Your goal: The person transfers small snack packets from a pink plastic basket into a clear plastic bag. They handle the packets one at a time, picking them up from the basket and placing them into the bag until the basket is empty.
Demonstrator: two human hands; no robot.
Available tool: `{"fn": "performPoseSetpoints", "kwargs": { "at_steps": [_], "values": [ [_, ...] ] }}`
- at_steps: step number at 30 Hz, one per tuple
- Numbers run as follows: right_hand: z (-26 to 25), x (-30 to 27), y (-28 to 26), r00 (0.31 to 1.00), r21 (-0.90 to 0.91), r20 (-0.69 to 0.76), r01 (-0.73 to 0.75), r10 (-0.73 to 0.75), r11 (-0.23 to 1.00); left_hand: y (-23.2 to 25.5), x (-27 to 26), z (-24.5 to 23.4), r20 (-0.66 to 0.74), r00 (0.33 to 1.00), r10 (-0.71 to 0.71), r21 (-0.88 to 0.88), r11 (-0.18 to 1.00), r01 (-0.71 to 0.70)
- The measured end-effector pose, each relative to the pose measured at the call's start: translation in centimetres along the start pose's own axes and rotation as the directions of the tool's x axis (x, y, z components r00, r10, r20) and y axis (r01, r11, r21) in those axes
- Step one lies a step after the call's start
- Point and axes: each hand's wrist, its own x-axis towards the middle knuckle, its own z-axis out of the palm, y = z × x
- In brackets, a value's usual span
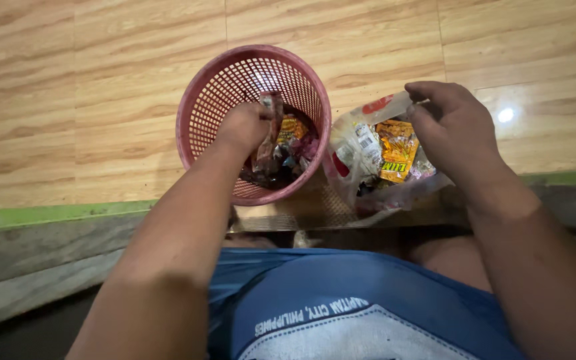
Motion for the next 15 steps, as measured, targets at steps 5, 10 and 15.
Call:
{"fn": "performPoseSetpoints", "kwargs": {
  "at_steps": [5, 10, 15],
  "values": [
    [-0.1, 0.3, 0.4, 0.986, 0.080, 0.003, -0.165, 0.166, 0.983, 3.4, -4.9, -3.4, -0.257, 0.964, 0.072, -0.181, 0.976, -0.121],
    [-0.5, 0.4, 2.5, 0.906, -0.402, -0.229, 0.243, -0.355, 0.883, 8.1, -8.9, -5.6, -0.503, 0.820, 0.273, -0.267, 0.853, -0.448],
    [-0.9, 1.1, 5.7, 0.976, -0.594, -0.157, 0.027, -0.149, 0.804, 15.7, -11.6, -6.0, -0.244, 0.965, 0.096, -0.500, 0.840, -0.210]
  ]
}}
